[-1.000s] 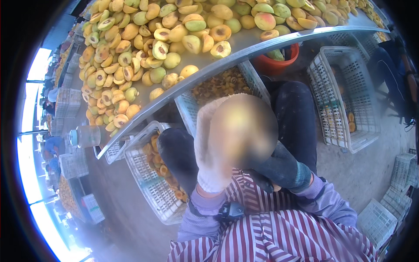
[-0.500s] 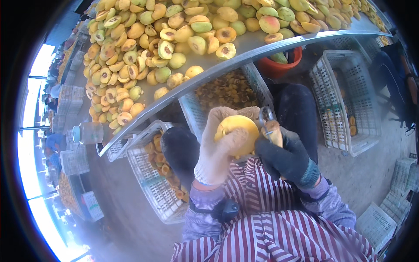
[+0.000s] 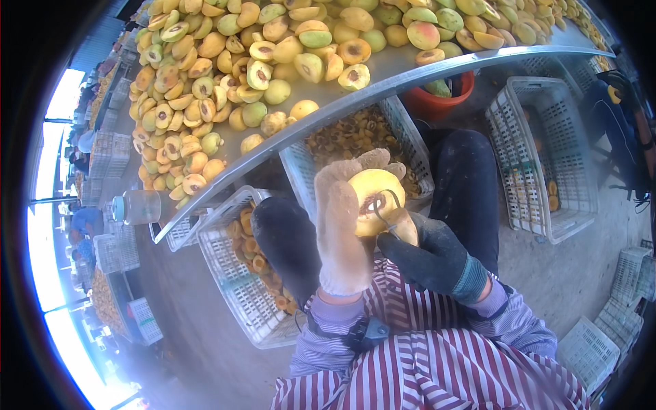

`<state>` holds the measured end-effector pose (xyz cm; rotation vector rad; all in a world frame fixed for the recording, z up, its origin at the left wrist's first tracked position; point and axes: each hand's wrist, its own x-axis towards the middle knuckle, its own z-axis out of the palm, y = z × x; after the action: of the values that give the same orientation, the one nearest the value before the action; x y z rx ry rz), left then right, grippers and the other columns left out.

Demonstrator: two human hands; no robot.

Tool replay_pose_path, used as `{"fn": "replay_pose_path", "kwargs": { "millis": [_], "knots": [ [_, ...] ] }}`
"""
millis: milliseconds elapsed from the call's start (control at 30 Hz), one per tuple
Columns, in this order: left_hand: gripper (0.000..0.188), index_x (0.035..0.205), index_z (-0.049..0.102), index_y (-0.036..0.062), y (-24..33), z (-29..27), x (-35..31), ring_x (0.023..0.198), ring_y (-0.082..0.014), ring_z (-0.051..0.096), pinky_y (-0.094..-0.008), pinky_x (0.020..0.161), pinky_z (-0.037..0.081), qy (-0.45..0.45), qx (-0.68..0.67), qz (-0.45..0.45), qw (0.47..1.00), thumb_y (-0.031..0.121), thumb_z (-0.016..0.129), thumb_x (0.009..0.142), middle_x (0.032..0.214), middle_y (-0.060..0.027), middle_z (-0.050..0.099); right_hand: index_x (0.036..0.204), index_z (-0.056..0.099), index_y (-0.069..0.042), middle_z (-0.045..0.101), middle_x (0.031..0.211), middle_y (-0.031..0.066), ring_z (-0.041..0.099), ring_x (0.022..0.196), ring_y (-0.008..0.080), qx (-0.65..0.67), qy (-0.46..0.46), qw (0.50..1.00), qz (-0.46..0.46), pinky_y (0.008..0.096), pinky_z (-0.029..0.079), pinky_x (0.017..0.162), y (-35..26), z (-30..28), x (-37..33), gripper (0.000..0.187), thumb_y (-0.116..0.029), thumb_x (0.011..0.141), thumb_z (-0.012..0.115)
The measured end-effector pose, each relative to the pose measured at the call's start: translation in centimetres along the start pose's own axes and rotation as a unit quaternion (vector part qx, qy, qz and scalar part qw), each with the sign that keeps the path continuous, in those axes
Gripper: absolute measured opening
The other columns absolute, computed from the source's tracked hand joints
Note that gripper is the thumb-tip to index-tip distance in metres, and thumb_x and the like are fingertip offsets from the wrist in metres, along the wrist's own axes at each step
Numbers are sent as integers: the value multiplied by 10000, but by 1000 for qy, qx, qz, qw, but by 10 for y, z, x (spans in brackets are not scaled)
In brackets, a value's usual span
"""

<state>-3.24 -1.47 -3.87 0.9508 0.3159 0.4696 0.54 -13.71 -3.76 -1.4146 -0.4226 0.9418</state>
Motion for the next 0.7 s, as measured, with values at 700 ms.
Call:
{"fn": "replay_pose_path", "kwargs": {
  "millis": [700],
  "knots": [
    [301,1077,591,-11,14,3,15,974,-311,589,-305,790,493,-149,358,291,875,-43,550,780,1134,-222,546,818,549,7,488,496,33,444,339,89,233,-168,945,155,210,330,318,-19,-21,-1,347,-305,951,478]
  ]
}}
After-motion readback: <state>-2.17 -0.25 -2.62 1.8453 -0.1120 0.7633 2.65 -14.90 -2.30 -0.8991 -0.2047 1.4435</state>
